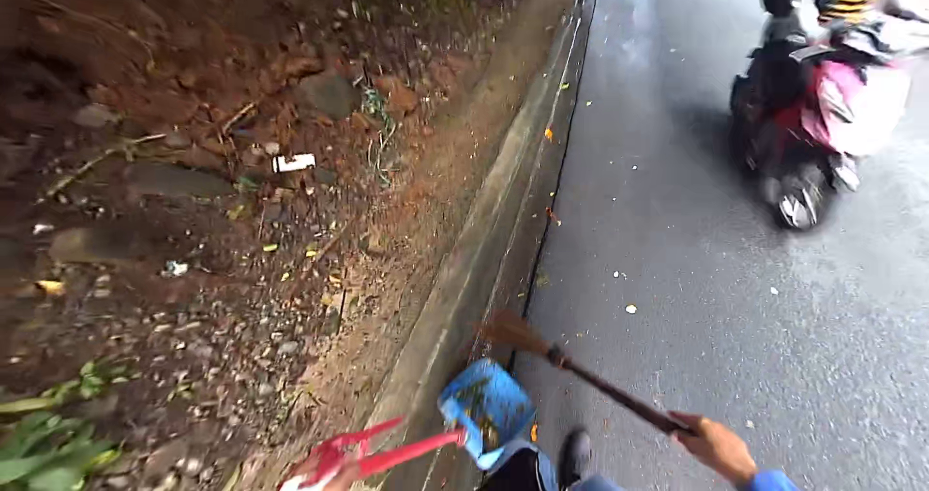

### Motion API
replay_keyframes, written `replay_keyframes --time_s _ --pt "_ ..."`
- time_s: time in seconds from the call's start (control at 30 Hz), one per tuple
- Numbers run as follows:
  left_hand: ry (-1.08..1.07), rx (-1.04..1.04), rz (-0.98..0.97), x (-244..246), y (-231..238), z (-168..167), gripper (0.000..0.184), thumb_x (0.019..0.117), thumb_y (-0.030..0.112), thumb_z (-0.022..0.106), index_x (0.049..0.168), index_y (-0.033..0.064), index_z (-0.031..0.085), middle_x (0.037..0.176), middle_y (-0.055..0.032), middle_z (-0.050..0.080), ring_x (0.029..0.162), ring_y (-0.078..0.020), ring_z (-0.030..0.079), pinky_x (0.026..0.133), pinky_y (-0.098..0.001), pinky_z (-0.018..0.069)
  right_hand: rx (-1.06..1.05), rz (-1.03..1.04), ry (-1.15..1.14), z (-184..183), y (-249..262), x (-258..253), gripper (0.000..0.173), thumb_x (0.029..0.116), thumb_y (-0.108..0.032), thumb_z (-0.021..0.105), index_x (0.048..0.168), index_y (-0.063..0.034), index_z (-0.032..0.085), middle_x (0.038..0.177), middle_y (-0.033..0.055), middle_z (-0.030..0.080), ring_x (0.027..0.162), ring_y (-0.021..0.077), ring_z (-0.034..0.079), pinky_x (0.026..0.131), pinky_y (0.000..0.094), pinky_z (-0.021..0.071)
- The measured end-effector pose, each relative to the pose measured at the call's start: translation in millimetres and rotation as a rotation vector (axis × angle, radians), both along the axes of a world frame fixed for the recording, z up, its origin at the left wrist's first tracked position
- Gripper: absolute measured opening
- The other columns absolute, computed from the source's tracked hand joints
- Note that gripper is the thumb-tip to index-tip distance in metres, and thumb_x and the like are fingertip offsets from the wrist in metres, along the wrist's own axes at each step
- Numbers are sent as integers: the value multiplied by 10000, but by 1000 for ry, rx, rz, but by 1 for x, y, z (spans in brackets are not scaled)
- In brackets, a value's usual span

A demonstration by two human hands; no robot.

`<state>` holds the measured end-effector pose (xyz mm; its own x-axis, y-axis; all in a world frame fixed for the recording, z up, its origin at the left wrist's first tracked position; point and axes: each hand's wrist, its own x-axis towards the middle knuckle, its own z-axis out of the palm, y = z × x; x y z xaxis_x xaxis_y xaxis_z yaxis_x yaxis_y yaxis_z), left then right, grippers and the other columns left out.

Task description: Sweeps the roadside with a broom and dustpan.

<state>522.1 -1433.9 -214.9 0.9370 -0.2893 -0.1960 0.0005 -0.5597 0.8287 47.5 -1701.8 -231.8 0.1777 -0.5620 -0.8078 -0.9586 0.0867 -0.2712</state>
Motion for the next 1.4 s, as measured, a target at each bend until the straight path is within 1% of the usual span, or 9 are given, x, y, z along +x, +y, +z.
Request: replay_keyframes --time_s 0.13,0.3,0.43,0.7,0.8,0.93,1.1,1.27,1.4 --pt "-78 -88 62 15 -110 -21 607 769 -33 757 1315 -141 516 1122 -254 672 901 -229 690 797 -419 598 -176 -40 3 12 -116 -30 425 1036 -333 595 1444 -217 620 1238 226 703 1090 450 681 929 690 507" --pt "11 -58 175 37 -262 -31 624 774 -121 774 1342 -97 519 1187 -256 651 967 -282 669 846 -444 570 -295 5 228 20 -276 -24 466 1043 -280 604 1496 -177 568 1286 277 671 1154 501 646 957 716 464" --pt "7 6 168 65 -378 -53 620 765 -85 797 1331 -121 547 1282 -294 629 1170 -348 636 1022 -484 502 -206 -27 348 -22 -370 21 403 1054 -242 553 1430 -108 609 1340 274 644 1243 470 617 1024 687 450" --pt "79 186 80 99 -560 -78 577 811 38 824 1318 -86 580 1305 -280 628 1251 -365 598 1091 -512 445 187 262 258 -94 -388 179 422 1014 -286 568 1401 -130 625 1390 223 632 1307 431 590 1042 688 457" --pt "73 224 79 116 -601 -76 546 819 76 829 1292 -81 607 1287 -283 640 1245 -383 600 1080 -543 443 210 313 96 -72 -463 175 396 1020 -295 600 1380 -142 657 1335 227 664 1243 434 626 1023 696 460" --pt "75 216 143 124 -643 -60 606 807 82 841 1324 -90 575 1308 -293 620 1245 -395 593 1065 -558 450 126 221 130 1 -608 135 419 1006 -359 681 1411 -254 647 1145 182 717 887 343 683 795 580 536" --pt "16 171 205 123 -713 -53 605 769 -51 822 1315 -108 566 1264 -304 631 1157 -373 633 1005 -524 496 -199 372 179 37 -785 154 398 1023 -273 635 1418 -226 652 1243 204 713 1163 443 658 953 689 480" --pt "-17 138 276 115 -813 -63 516 768 -87 777 1246 -131 587 1137 -276 671 991 -297 665 893 -458 547 -336 328 230 -49 -926 250 347 1021 -182 565 1337 -74 659 1260 278 676 1148 493 660 892 698 515" --pt "0 224 301 101 -893 -80 513 788 -60 802 1253 -132 597 1183 -305 665 1083 -366 665 979 -510 517 -183 504 293 -122 -974 318 376 997 -166 597 1328 5 639 1353 265 635 1258 454 614 993 663 487"
